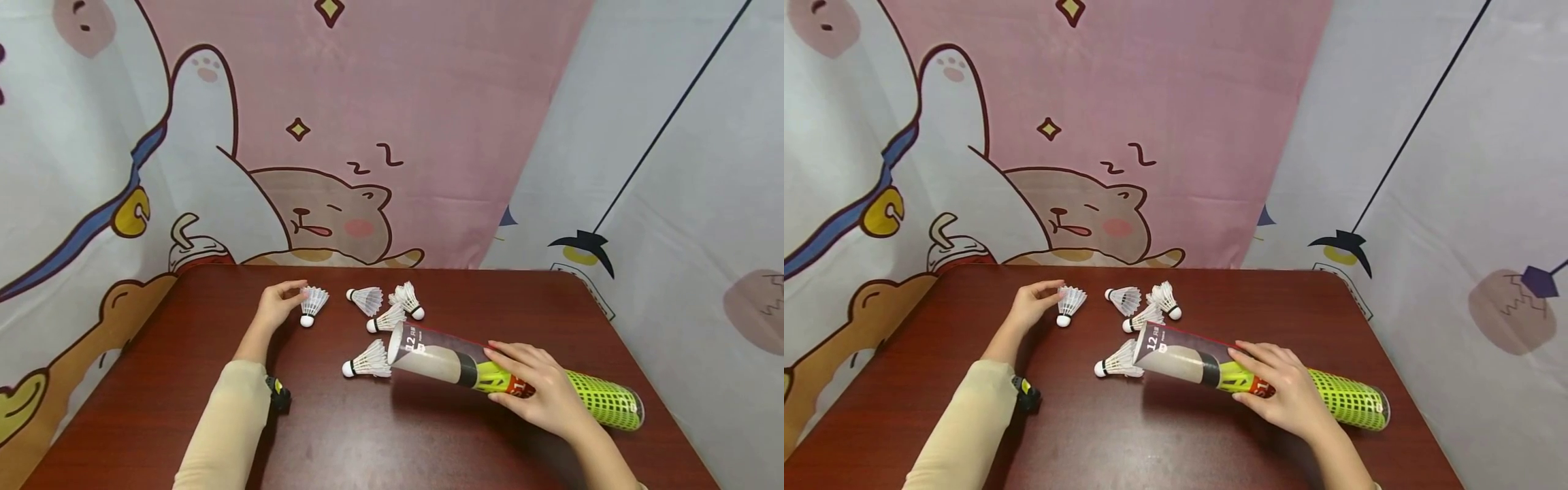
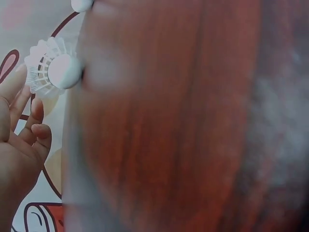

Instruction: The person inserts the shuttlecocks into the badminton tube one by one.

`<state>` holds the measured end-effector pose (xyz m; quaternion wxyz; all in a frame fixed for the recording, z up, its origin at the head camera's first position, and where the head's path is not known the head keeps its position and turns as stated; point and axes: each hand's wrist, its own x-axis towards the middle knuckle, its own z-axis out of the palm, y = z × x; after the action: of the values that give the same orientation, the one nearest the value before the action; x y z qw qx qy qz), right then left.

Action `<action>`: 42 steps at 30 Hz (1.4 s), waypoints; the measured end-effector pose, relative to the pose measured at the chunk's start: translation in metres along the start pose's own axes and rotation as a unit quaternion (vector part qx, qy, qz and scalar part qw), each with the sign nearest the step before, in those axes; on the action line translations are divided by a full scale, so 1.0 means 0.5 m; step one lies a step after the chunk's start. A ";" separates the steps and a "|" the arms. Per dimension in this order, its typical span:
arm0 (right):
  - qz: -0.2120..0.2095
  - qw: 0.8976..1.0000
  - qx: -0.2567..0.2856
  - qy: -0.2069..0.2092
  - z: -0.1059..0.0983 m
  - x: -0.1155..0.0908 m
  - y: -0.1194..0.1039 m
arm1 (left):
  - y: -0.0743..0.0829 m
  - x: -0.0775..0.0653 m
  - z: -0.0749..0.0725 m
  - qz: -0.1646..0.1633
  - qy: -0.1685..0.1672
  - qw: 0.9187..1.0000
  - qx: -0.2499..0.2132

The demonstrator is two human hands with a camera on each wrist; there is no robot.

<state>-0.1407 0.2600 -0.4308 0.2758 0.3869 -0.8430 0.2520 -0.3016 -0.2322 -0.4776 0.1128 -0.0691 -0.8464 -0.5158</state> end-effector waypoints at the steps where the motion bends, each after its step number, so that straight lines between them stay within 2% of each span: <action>1: 0.001 1.000 0.001 -0.002 0.000 0.000 0.000 | -0.002 -0.002 -0.001 -0.001 0.000 1.000 0.007; 7: 0.000 1.000 -0.001 -0.007 0.000 0.001 -0.001 | -0.011 -0.008 -0.008 -0.005 0.003 0.999 0.035; 17: 0.009 1.000 -0.005 -0.017 -0.001 0.001 -0.005 | -0.009 -0.020 -0.021 -0.033 0.002 0.999 0.042; 26: -0.008 1.000 0.003 -0.001 0.003 0.001 -0.001 | 0.006 -0.029 -0.026 -0.014 -0.032 0.999 0.019; 32: -0.005 1.000 0.002 -0.004 0.002 0.000 -0.002 | 0.025 -0.042 -0.022 -0.004 -0.029 1.000 0.007; 36: -0.002 1.000 0.000 -0.006 0.002 -0.002 -0.002 | 0.053 -0.055 -0.021 0.009 -0.012 1.000 -0.021; 42: -0.003 1.000 -0.005 -0.009 0.001 0.000 -0.002 | 0.155 -0.097 -0.022 0.019 0.019 0.997 -0.076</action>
<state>-0.1401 0.2588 -0.4310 0.2710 0.3906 -0.8454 0.2434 -0.2354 -0.2065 -0.4190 0.1333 -0.0841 -0.8012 -0.5772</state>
